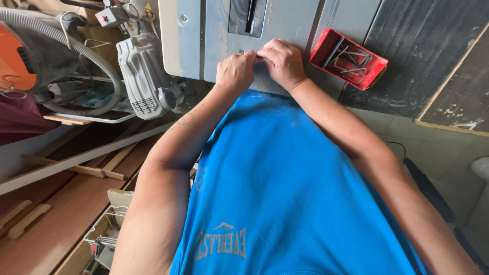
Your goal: Inserting small metal pins into the plate of a table saw to adjust or assemble components.
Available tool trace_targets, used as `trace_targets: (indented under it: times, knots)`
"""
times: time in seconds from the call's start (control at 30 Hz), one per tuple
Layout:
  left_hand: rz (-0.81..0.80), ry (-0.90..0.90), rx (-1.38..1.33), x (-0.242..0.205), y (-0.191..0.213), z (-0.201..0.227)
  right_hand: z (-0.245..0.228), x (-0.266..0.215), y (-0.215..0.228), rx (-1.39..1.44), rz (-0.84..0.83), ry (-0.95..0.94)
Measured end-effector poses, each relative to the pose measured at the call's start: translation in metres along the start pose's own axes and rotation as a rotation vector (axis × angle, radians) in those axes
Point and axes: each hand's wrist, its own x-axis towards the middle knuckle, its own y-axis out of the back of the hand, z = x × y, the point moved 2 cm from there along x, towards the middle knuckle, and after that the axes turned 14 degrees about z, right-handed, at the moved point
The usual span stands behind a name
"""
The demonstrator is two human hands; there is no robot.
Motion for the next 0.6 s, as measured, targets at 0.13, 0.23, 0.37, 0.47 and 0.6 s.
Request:
trace_targets:
  times: [0.13,0.23,0.37,0.47,0.6]
  knots:
    - [-0.040,0.049,0.038,0.002,0.003,0.004,0.000,0.003,0.000,-0.044,-0.004,0.044]
    - [-0.033,0.110,0.017,-0.005,0.001,0.006,0.000,0.001,-0.001,-0.070,-0.014,0.106]
    - [-0.010,0.165,0.008,-0.002,0.003,0.012,0.003,0.007,-0.001,-0.131,0.011,0.162]
    - [-0.033,0.221,-0.004,-0.005,0.004,0.015,0.003,0.005,-0.001,-0.141,0.002,0.167]
    - [-0.026,0.253,-0.023,-0.009,0.003,0.017,0.004,0.002,-0.001,-0.146,0.007,0.162]
